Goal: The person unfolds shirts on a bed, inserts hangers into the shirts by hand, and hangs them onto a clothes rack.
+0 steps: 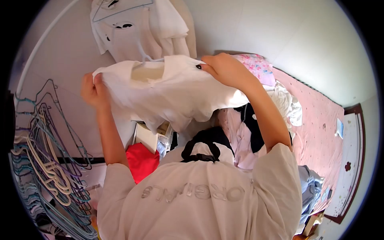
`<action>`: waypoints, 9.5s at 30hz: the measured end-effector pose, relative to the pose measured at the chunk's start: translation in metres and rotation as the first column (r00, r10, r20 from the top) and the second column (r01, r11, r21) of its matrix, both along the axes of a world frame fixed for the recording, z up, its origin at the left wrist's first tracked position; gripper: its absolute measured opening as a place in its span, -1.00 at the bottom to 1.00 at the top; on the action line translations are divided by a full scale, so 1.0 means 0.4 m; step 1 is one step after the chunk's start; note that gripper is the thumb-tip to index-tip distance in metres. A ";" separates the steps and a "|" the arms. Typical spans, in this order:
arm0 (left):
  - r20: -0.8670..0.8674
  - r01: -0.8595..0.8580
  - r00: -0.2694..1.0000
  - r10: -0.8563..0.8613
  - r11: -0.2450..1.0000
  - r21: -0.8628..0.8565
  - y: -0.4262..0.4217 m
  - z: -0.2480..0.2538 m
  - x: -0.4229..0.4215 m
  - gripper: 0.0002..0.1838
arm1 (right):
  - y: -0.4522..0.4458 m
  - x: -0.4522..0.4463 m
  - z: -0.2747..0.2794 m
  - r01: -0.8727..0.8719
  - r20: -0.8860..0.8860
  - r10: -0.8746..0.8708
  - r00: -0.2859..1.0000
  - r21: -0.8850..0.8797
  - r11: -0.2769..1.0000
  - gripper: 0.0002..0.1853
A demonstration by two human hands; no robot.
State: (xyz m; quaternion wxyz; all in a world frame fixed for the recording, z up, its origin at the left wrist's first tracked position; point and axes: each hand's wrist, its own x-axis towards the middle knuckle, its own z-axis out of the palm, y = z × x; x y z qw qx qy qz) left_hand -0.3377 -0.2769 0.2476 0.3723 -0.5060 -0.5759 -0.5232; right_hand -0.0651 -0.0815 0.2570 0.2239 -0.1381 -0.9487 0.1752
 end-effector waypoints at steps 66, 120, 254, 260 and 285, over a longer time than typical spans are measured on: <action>0.197 -0.234 0.955 0.223 0.972 0.031 0.033 -0.040 -0.377 -0.68 | 0.056 -0.307 0.102 -0.163 -0.230 0.114 0.967 -0.206 0.965 -0.82; 0.984 0.567 0.163 0.071 0.809 -0.153 -0.079 -0.828 0.145 -0.52 | 0.317 -0.451 -0.726 -0.320 0.693 -0.235 0.682 0.571 0.756 -0.31; 0.847 0.819 -0.343 0.406 0.571 0.059 0.387 -0.737 0.647 -0.80 | 0.005 0.447 -0.118 0.870 -0.627 -0.774 0.090 -0.329 0.367 -0.89; 0.958 0.668 0.286 -0.021 0.721 -0.184 0.453 -0.605 0.491 -0.79 | 0.010 0.523 -0.135 0.942 -0.521 -0.853 0.031 -0.269 0.199 -0.87; 0.911 0.893 0.364 -0.194 0.351 -0.282 0.408 -0.200 0.220 -0.76 | 0.023 0.474 -0.169 0.653 -0.217 -0.775 0.594 -0.432 0.622 -0.85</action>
